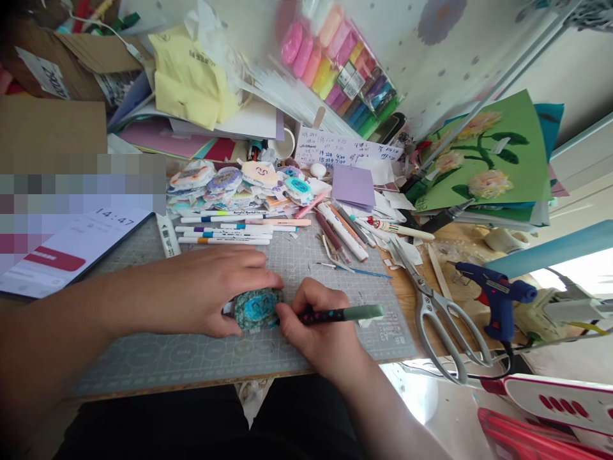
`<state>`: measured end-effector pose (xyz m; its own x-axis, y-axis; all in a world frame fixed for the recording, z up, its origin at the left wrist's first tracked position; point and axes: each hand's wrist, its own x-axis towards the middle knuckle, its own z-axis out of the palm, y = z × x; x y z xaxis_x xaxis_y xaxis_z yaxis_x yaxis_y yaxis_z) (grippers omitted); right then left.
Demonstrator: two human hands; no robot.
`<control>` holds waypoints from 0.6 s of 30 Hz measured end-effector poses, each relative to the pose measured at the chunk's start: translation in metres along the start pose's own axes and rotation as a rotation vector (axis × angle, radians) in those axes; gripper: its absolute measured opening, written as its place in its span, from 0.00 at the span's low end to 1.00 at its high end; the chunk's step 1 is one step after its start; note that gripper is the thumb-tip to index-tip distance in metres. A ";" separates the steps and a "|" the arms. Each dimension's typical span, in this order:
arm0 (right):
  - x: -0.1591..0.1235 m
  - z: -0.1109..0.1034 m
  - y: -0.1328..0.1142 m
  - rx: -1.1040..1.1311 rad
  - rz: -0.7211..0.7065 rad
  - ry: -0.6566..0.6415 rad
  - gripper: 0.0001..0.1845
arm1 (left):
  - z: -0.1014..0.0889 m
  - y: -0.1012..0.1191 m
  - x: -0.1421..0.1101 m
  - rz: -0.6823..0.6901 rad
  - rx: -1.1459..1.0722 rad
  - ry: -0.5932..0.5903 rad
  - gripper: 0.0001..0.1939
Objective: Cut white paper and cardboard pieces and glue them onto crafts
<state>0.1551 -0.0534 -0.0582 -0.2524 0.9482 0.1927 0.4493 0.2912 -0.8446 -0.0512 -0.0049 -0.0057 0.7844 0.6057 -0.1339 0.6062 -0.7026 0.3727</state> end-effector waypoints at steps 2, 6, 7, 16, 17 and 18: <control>0.000 0.000 0.000 0.001 0.006 -0.013 0.16 | -0.001 0.000 0.000 -0.001 -0.003 -0.005 0.21; 0.000 0.000 0.000 0.009 0.015 -0.013 0.16 | -0.001 0.001 0.001 0.001 -0.006 -0.002 0.21; 0.000 0.000 0.000 0.005 0.012 -0.017 0.16 | -0.001 0.001 0.001 0.002 -0.005 0.000 0.21; 0.001 0.000 0.005 0.004 0.024 -0.007 0.17 | -0.001 0.000 -0.001 0.000 -0.001 -0.007 0.22; 0.000 0.000 0.005 0.013 0.023 -0.001 0.17 | -0.001 0.000 0.000 -0.001 0.000 -0.008 0.22; -0.002 0.000 0.005 0.038 0.019 0.018 0.17 | 0.000 0.000 0.000 -0.004 0.001 -0.010 0.21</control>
<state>0.1577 -0.0541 -0.0626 -0.2280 0.9559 0.1849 0.4206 0.2680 -0.8668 -0.0511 -0.0048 -0.0052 0.7830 0.6051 -0.1443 0.6096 -0.7003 0.3715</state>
